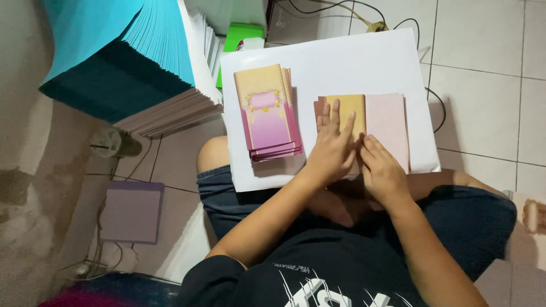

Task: The person sits on the floor and folds small rectangular pieces of paper by hand. They place each folded piece onto a stack on a white board resting on their lap.

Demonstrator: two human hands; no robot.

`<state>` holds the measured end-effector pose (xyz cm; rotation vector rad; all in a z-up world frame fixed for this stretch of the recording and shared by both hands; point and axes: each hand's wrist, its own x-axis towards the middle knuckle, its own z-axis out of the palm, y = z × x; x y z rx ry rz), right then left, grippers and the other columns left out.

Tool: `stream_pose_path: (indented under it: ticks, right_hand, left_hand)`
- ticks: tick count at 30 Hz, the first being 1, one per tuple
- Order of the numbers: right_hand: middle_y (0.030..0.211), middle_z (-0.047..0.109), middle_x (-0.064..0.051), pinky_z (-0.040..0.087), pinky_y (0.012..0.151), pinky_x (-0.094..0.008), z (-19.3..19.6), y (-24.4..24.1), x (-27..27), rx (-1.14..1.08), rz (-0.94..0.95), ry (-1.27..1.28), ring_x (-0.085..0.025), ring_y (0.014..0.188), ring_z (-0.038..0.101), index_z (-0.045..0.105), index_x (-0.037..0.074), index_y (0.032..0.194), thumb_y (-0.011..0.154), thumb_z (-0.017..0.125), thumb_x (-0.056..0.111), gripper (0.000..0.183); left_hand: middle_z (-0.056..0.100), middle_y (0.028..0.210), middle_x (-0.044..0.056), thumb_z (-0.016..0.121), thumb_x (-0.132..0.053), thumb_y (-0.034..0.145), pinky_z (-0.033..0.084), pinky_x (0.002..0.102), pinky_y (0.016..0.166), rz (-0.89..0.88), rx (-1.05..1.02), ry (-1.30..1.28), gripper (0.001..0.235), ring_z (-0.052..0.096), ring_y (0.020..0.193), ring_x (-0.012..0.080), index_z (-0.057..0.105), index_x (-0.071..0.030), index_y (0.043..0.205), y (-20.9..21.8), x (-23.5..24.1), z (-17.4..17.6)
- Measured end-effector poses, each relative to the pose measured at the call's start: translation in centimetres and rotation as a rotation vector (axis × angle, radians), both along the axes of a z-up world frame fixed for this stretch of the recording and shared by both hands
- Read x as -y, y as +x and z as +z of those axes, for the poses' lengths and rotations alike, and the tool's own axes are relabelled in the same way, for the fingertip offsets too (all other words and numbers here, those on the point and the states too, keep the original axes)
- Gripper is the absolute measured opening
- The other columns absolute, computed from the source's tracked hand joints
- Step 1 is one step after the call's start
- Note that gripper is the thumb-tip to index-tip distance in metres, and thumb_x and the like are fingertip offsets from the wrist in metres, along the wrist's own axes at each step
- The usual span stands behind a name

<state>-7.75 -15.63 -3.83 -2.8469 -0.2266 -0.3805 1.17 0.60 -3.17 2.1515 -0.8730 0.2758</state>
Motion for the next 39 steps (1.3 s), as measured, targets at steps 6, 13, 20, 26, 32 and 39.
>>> stream_pose_path:
  ticks: [6, 13, 20, 26, 32, 39]
  right_hand:
    - [0.170, 0.030, -0.011, 0.020, 0.125, -0.052, 0.7, 3.1, 0.3, -0.287, -0.056, -0.075, -0.033, 0.154, 0.029, 0.035, 0.009, 0.161, 0.100, 0.038, 0.011, 0.061]
    - [0.173, 0.021, -0.008, 0.009, 0.125, -0.055, 1.1, 8.7, 1.4, -0.263, -0.050, -0.132, -0.030, 0.157, 0.019, 0.024, 0.013, 0.166, 0.107, 0.032, 0.031, 0.062]
    - [0.173, 0.019, -0.011, 0.014, 0.124, -0.051, -0.5, 1.3, 0.3, -0.243, -0.059, -0.217, -0.030, 0.156, 0.022, 0.022, 0.010, 0.165, 0.105, 0.031, 0.032, 0.065]
    - [0.173, 0.020, -0.010, 0.018, 0.123, -0.053, -0.6, 4.5, 1.8, -0.298, -0.032, -0.186, -0.030, 0.156, 0.022, 0.023, 0.011, 0.165, 0.105, 0.032, 0.035, 0.065]
    - [0.172, 0.021, -0.014, 0.015, 0.123, -0.056, 0.7, 8.7, 1.6, -0.245, -0.028, -0.208, -0.033, 0.157, 0.020, 0.023, 0.007, 0.165, 0.106, 0.030, 0.040, 0.068]
    - [0.170, 0.017, -0.024, 0.008, 0.125, -0.051, -0.4, 0.4, 1.0, -0.163, -0.101, -0.002, -0.037, 0.156, 0.017, 0.006, 0.000, 0.164, 0.106, 0.022, 0.048, 0.077]
  left_hand:
    - [0.041, 0.159, 0.024, 0.046, -0.022, 0.093, 0.019, 0.060, 0.125, 0.062, 0.133, 0.303, 0.062, 0.037, 0.151, 0.0389, 0.045, 0.002, 0.151, -0.5, 1.5, -1.5]
    - [0.038, 0.162, 0.024, 0.045, -0.023, 0.096, 0.016, 0.057, 0.125, 0.086, 0.097, 0.341, 0.063, 0.035, 0.153, 0.0374, 0.042, 0.004, 0.152, -0.3, 2.0, -2.0]
    - [0.026, 0.166, 0.029, 0.047, -0.019, 0.091, 0.010, 0.056, 0.127, 0.048, -0.048, 0.378, 0.073, 0.022, 0.157, 0.0410, 0.030, 0.008, 0.157, -0.2, 1.8, -1.3]
    - [0.028, 0.165, 0.028, 0.042, -0.021, 0.095, 0.013, 0.056, 0.126, 0.069, -0.017, 0.383, 0.068, 0.025, 0.156, 0.0412, 0.033, 0.008, 0.155, -0.5, 2.1, -1.4]
    - [0.035, 0.162, 0.027, 0.040, -0.021, 0.098, 0.018, 0.055, 0.125, 0.122, 0.046, 0.347, 0.062, 0.031, 0.154, 0.0398, 0.039, 0.007, 0.153, -0.2, 2.1, -2.2]
    - [0.028, 0.165, 0.028, 0.051, -0.017, 0.090, 0.018, 0.060, 0.124, 0.046, -0.017, 0.387, 0.075, 0.026, 0.155, 0.0444, 0.030, -0.001, 0.160, -0.4, 1.6, -0.6]
